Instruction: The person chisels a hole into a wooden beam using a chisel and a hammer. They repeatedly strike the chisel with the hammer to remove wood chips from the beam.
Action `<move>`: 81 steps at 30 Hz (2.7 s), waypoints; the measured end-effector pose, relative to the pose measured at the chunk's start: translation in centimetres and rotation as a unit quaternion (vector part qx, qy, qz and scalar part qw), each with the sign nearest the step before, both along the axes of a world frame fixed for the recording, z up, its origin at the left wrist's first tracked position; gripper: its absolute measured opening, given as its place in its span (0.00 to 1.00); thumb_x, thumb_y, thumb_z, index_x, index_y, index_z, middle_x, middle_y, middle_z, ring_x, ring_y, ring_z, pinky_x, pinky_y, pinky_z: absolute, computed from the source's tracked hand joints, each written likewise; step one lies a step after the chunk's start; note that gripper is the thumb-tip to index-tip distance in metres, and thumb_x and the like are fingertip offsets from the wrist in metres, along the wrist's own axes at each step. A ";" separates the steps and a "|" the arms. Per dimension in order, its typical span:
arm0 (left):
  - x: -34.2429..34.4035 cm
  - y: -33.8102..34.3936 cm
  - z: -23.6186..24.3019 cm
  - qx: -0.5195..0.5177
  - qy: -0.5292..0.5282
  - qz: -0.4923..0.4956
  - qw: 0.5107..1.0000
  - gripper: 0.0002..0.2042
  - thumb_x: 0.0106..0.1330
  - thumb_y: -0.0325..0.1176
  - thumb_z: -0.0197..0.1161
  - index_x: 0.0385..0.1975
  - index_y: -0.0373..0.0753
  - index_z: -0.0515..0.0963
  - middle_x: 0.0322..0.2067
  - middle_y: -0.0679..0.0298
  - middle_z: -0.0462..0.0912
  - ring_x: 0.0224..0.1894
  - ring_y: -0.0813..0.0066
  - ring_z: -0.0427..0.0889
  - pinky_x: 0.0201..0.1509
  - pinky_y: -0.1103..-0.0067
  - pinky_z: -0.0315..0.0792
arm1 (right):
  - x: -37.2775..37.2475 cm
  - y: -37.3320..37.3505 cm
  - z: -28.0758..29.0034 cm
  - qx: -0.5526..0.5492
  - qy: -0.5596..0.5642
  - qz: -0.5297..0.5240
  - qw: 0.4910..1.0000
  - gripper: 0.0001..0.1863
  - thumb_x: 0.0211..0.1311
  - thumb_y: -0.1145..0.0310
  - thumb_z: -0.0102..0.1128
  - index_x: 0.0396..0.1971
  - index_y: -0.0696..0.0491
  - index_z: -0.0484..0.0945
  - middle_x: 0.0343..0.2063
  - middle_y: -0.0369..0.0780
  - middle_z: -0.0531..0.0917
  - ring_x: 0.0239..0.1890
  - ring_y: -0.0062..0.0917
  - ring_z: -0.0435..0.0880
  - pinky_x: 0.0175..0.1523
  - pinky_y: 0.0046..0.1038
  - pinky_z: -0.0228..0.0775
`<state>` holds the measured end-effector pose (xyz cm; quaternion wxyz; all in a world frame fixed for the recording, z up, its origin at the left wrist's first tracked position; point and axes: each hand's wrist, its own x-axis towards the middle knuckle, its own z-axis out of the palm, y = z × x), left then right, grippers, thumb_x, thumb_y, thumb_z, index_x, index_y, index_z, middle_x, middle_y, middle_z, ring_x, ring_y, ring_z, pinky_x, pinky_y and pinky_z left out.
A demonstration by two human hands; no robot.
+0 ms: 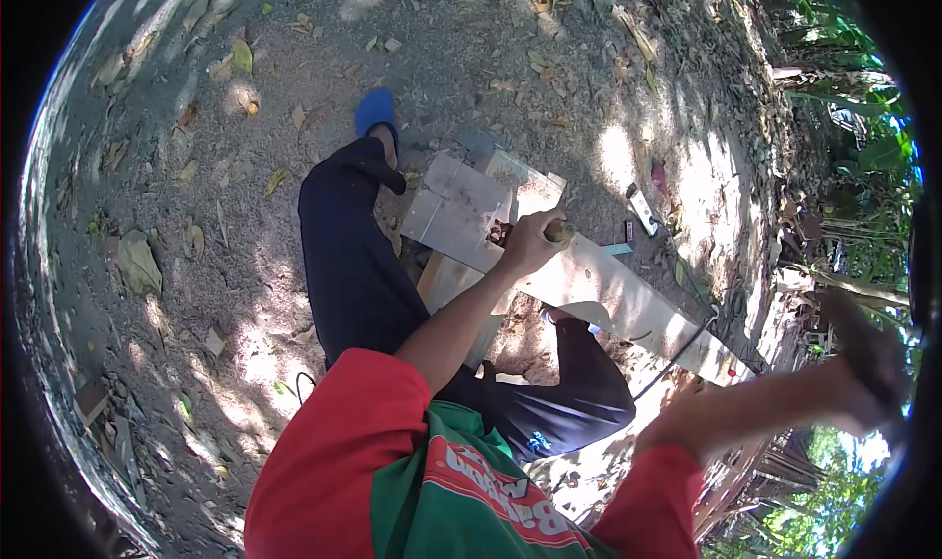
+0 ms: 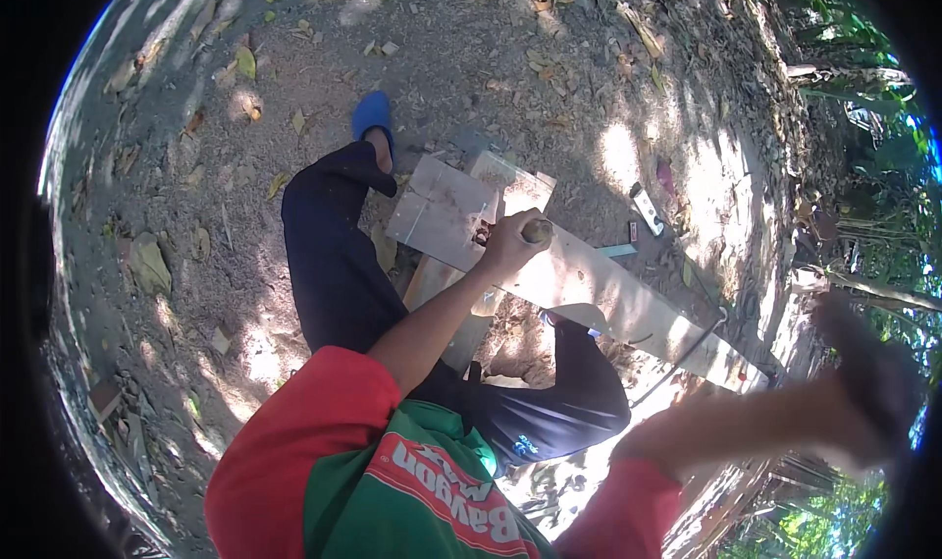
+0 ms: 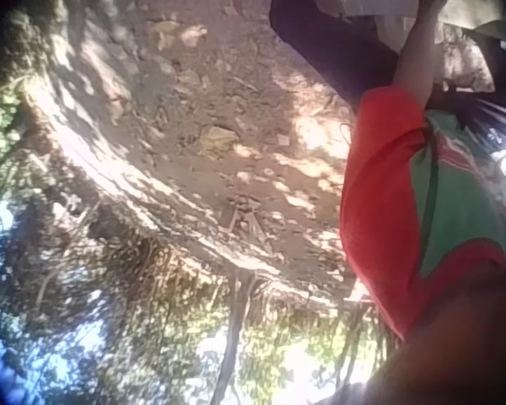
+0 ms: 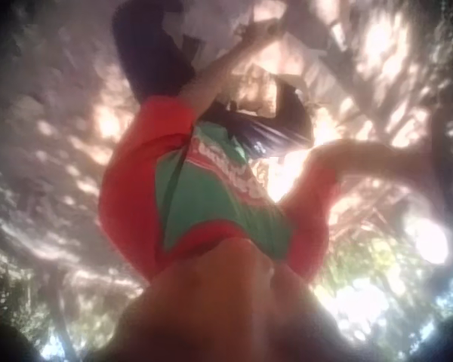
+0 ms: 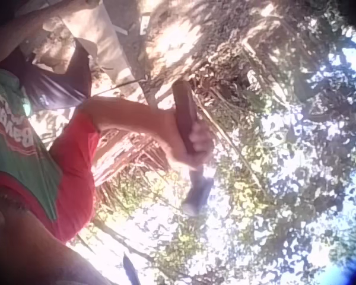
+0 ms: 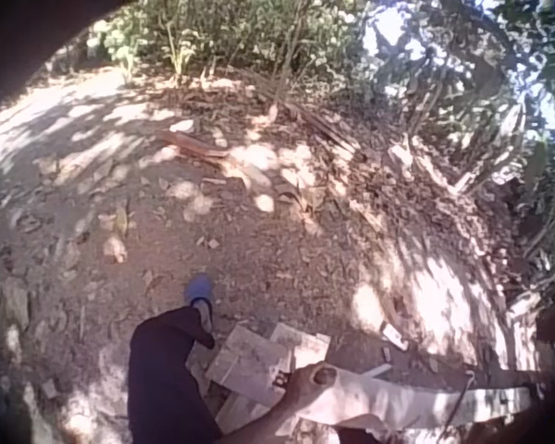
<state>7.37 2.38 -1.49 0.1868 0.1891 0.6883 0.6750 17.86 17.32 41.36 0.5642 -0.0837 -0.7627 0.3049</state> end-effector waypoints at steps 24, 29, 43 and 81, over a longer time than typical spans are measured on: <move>-3.9 -8.3 2.2 0.101 0.049 -0.225 0.968 0.11 0.58 0.35 0.70 0.28 0.37 0.76 0.22 0.71 0.75 0.25 0.82 0.73 0.30 0.79 0.68 | 13.1 -6.1 -44.2 -0.355 -0.661 -0.132 0.648 0.15 0.47 0.68 0.59 0.31 0.65 0.79 0.19 0.46 0.82 0.19 0.29 0.85 0.26 0.34 0.78; -8.3 -6.2 2.0 0.077 -0.164 -0.168 0.969 0.07 0.58 0.29 0.68 0.27 0.38 0.76 0.27 0.68 0.79 0.29 0.83 0.78 0.34 0.83 0.71 | 13.6 -6.1 -45.5 -0.341 -0.664 -0.127 0.654 0.21 0.47 0.64 0.60 0.38 0.66 0.76 0.26 0.53 0.83 0.28 0.42 0.86 0.37 0.39 0.78; -0.9 -2.0 1.7 0.010 0.131 -0.167 0.977 0.12 0.57 0.34 0.69 0.22 0.36 0.73 0.17 0.59 0.73 0.23 0.66 0.78 0.28 0.69 0.69 | 14.0 -5.8 -46.0 -0.369 -0.662 -0.121 0.641 0.24 0.46 0.66 0.61 0.43 0.67 0.74 0.34 0.58 0.82 0.37 0.48 0.85 0.42 0.42 0.78; 0.7 -1.6 -0.4 0.066 0.089 -0.068 0.992 0.14 0.45 0.28 0.72 0.29 0.38 0.74 0.27 0.57 0.77 0.34 0.56 0.79 0.37 0.66 0.71 | 4.0 -10.5 -20.9 -0.285 -0.277 -0.073 0.915 0.07 0.58 0.73 0.60 0.30 0.55 0.70 0.15 0.34 0.70 0.15 0.17 0.69 0.23 0.21 0.63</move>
